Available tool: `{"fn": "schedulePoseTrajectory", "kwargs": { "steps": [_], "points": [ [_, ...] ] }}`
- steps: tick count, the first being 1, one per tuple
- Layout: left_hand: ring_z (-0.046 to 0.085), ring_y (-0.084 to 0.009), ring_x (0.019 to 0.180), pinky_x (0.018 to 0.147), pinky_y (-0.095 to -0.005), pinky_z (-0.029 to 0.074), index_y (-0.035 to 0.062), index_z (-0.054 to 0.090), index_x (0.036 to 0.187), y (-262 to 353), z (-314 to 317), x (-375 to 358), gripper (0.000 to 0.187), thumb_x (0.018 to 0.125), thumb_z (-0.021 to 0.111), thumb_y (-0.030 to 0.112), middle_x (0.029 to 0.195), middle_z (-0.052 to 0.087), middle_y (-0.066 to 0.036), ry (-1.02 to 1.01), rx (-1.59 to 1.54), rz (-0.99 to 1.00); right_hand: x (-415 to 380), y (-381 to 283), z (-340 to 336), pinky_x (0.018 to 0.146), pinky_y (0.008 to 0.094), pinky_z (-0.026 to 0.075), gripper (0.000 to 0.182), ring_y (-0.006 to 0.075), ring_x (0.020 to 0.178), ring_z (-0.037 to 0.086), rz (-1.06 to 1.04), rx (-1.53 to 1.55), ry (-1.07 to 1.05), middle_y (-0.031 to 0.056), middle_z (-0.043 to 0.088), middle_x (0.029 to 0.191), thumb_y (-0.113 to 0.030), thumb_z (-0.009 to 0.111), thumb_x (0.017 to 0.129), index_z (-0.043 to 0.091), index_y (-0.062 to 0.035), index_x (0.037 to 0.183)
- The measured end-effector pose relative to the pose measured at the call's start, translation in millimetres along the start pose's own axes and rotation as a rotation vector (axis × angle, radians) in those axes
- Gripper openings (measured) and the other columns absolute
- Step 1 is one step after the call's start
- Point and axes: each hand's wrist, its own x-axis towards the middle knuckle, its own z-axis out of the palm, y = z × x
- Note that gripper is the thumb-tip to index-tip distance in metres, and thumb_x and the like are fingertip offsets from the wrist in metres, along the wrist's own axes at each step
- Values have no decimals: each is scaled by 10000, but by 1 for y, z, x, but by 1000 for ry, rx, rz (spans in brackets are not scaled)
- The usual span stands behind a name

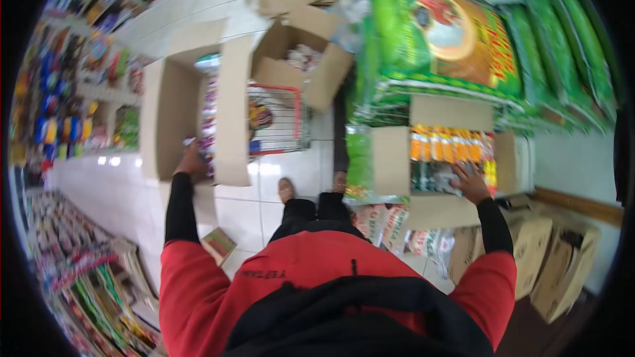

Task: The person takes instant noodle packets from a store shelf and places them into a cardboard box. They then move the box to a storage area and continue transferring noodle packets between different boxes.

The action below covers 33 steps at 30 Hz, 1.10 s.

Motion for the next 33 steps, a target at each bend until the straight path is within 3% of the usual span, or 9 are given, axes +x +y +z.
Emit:
{"fn": "schedulePoseTrajectory", "kwargs": {
  "steps": [4, 9, 14, 18, 21, 23, 26, 29, 33],
  "points": [
    [359, -402, 1256, 1030, -428, 359, 52, 297, 1341, 26, -14, -10, 915, 568, 781, 126, 1341, 364, -262, -20, -12, -133, 7, -11, 24, 1097, 559, 125, 208, 231, 1323, 298, 61, -133, 4, 29, 389, 1399, -241, 517, 816, 617, -304, 987],
    [413, -432, 1195, 957, -442, 426, 75, 361, 1257, 13, -37, -5, 780, 593, 769, 97, 1268, 405, -270, 21, -20, -98, 19, -44, -21, 1099, 549, 134, 359, 294, 1367, 214, 209, -59, -45, 79, 323, 1437, -92, 519, 807, 587, -212, 1138],
    [500, -380, 1075, 883, -431, 459, 76, 472, 1110, 13, -54, 24, 506, 651, 685, 57, 1159, 466, -171, 282, 355, 193, 52, -115, -90, 1073, 472, 257, 552, 364, 1345, 237, 718, 148, 199, 147, 343, 1403, 136, 447, 692, 499, -25, 1218],
    [494, -346, 1077, 890, -408, 452, 80, 501, 1090, 36, -72, 35, 444, 669, 635, 30, 1115, 492, -144, 70, 525, 381, 63, -178, -114, 1039, 409, 331, 499, 381, 1272, 348, 741, 375, 370, 189, 361, 1368, 121, 482, 713, 483, -2, 1196],
    [475, -325, 1111, 914, -403, 438, 61, 494, 1139, 41, -82, 73, 496, 665, 637, 35, 1094, 510, -136, 168, 205, 386, 66, -229, -125, 1043, 414, 326, 488, 380, 1268, 350, 849, 444, 358, 196, 374, 1352, 115, 502, 713, 485, -1, 1186],
    [490, -321, 1097, 900, -412, 448, 33, 449, 1217, 67, -102, 97, 604, 651, 659, 53, 1115, 515, -129, 758, 164, 576, 61, -255, -116, 1055, 428, 293, 536, 381, 1274, 338, 882, 491, 374, 192, 362, 1359, 105, 487, 727, 453, -43, 1242],
    [509, -306, 1079, 845, -409, 480, 26, 402, 1267, 104, -118, 129, 681, 646, 676, 72, 1112, 535, -120, 827, 109, 735, 69, -294, -124, 1026, 416, 338, 467, 380, 1237, 386, 920, 533, 386, 200, 398, 1328, 60, 541, 726, 501, -23, 1183],
    [540, -287, 1037, 787, -393, 504, 58, 355, 1304, 126, -124, 128, 737, 647, 688, 82, 1093, 556, -102, 553, 266, 471, 71, -321, -127, 1000, 420, 365, 389, 374, 1218, 413, 909, 536, 401, 200, 425, 1301, 42, 528, 777, 524, -25, 1160],
    [595, -286, 917, 746, -376, 512, 76, 577, 1073, 104, -108, 143, 475, 636, 730, 181, 1008, 594, -102, 531, 336, 434, 70, -340, -142, 989, 419, 371, 369, 366, 1195, 434, 914, 543, 418, 204, 440, 1284, 47, 516, 785, 532, -20, 1147]
  ]
}}
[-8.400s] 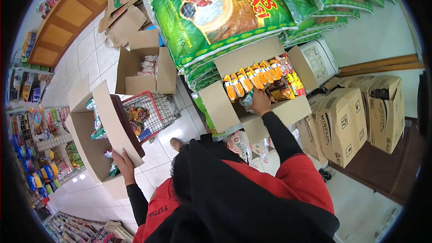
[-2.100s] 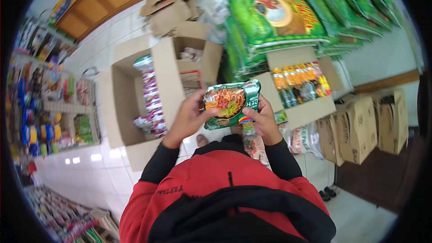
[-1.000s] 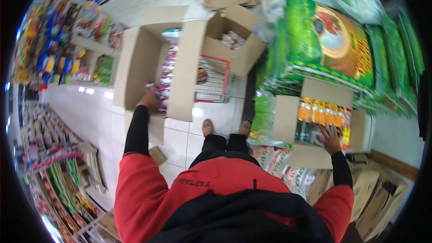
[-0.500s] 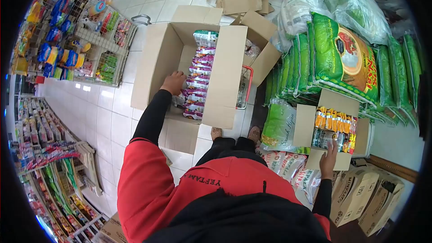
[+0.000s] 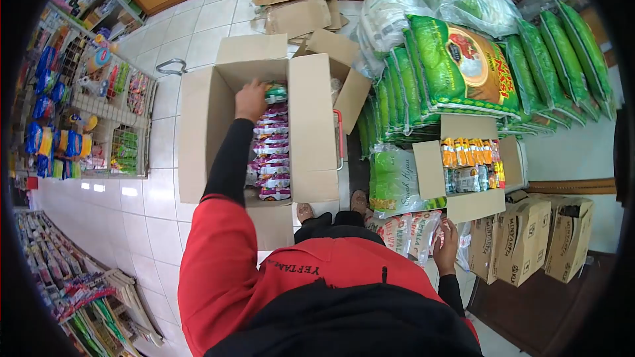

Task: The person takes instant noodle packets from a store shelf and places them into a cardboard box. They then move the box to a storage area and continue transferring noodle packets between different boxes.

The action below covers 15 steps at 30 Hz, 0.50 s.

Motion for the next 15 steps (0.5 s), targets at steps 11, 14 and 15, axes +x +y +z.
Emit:
{"fn": "schedulePoseTrajectory", "kwargs": {
  "steps": [11, 14, 15],
  "points": [
    [604, -272, 765, 690, -326, 484, 21, 595, 908, 137, -263, -89, 329, 595, 696, 42, 854, 610, -116, 252, -790, 351, 88, -115, -68, 955, 376, 399, 612, 337, 1127, 515, -302, 622, 176, 191, 503, 1246, -29, 685, 723, 421, -14, 1275],
    [584, -309, 890, 746, -363, 492, 55, 589, 949, 235, -249, -106, 401, 570, 719, 66, 960, 596, -106, -20, -621, 741, 109, -143, -105, 961, 384, 393, 779, 336, 1146, 500, -494, 359, 317, 199, 482, 1265, -60, 742, 666, 343, -28, 1334],
    [572, -309, 912, 767, -369, 482, 55, 586, 964, 269, -241, -109, 418, 573, 729, 84, 988, 585, -113, -188, -632, 825, 111, -141, -107, 924, 389, 417, 821, 341, 1105, 525, -486, 360, 196, 200, 511, 1220, -80, 751, 652, 320, -37, 1350]
  ]
}}
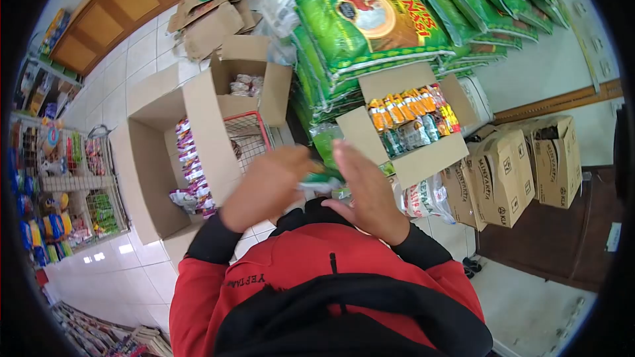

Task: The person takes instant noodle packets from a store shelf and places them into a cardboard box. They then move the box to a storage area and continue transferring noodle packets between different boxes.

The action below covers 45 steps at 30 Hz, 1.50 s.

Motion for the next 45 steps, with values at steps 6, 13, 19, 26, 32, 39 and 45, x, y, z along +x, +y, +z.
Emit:
{"fn": "schedulePoseTrajectory", "kwargs": {
  "steps": [6, 13, 19, 26, 32, 39, 45],
  "points": [
    [543, -322, 997, 829, -384, 457, 56, 545, 1103, 22, 79, 67, 520, 631, 746, 137, 1073, 570, -128, 29, -213, 81, -52, 93, -21, 695, 389, 496, 545, 340, 803, 623, 357, -130, -104, 160, 643, 930, -36, 709, 632, 551, -52, 1153],
    [534, -341, 987, 836, -403, 446, 43, 526, 1147, -2, 103, 58, 493, 712, 724, 167, 1062, 568, -157, 113, -157, -172, -88, 271, -30, 727, 436, 496, 365, 355, 842, 626, 507, -290, 21, 154, 651, 936, -35, 683, 648, 632, -58, 1008],
    [546, -354, 957, 803, -407, 453, 37, 531, 1139, -9, 101, 31, 481, 718, 728, 159, 1028, 579, -169, 75, -56, -451, -110, 354, 74, 751, 431, 507, 279, 375, 859, 625, 823, -336, -483, 191, 646, 951, -109, 622, 737, 613, 10, 990],
    [553, -351, 917, 783, -413, 452, 25, 532, 1125, -2, 95, 28, 474, 709, 726, 143, 981, 586, -165, 14, 41, -633, -124, 393, 149, 725, 413, 530, 258, 309, 877, 656, 880, -349, -658, 153, 672, 932, -190, 477, 854, 684, -45, 906],
    [555, -340, 909, 790, -405, 452, 17, 539, 1117, 6, 88, 21, 465, 703, 724, 123, 973, 587, -162, -17, 57, -727, -114, 399, 163, 728, 413, 529, 319, 261, 912, 660, 931, -435, -781, 112, 675, 990, -261, 426, 891, 698, -101, 936],
    [557, -342, 910, 795, -406, 450, 15, 539, 1119, 1, 80, -10, 456, 710, 715, 111, 988, 588, -163, 13, 53, -822, -121, 396, 149, 750, 404, 520, 258, 286, 935, 648, 855, -446, -782, 138, 669, 998, -237, 499, 863, 664, -82, 987],
    [559, -341, 917, 793, -408, 450, 15, 535, 1121, -2, 76, -13, 450, 717, 711, 110, 999, 590, -161, 17, 77, -848, -137, 404, 166, 760, 437, 510, 247, 328, 907, 637, 928, -308, -644, 188, 652, 979, -224, 500, 858, 652, -44, 934]
  ]
}}
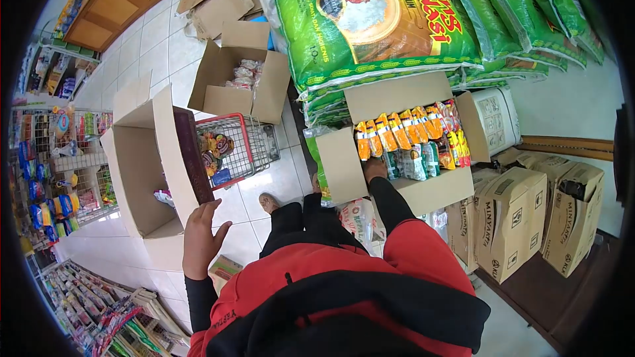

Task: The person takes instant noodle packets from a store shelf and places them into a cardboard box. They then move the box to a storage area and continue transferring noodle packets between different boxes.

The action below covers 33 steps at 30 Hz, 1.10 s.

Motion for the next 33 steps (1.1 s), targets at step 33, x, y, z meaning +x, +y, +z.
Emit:
{"fn": "schedulePoseTrajectory", "kwargs": {
  "steps": [33],
  "points": [
    [313, -244, 1296, 1024, -454, 275, 166, 376, 1366, -208, 42, -100, 712, 739, 656, 352, 1467, 287, -34, 247, 339, 429, -224, -292, -183, 755, 251, 483, 226, 143, 871, 620, -776, 674, 469, 115, 666, 942, -100, 578, 887, 600, 8, 1084]
  ]
}}
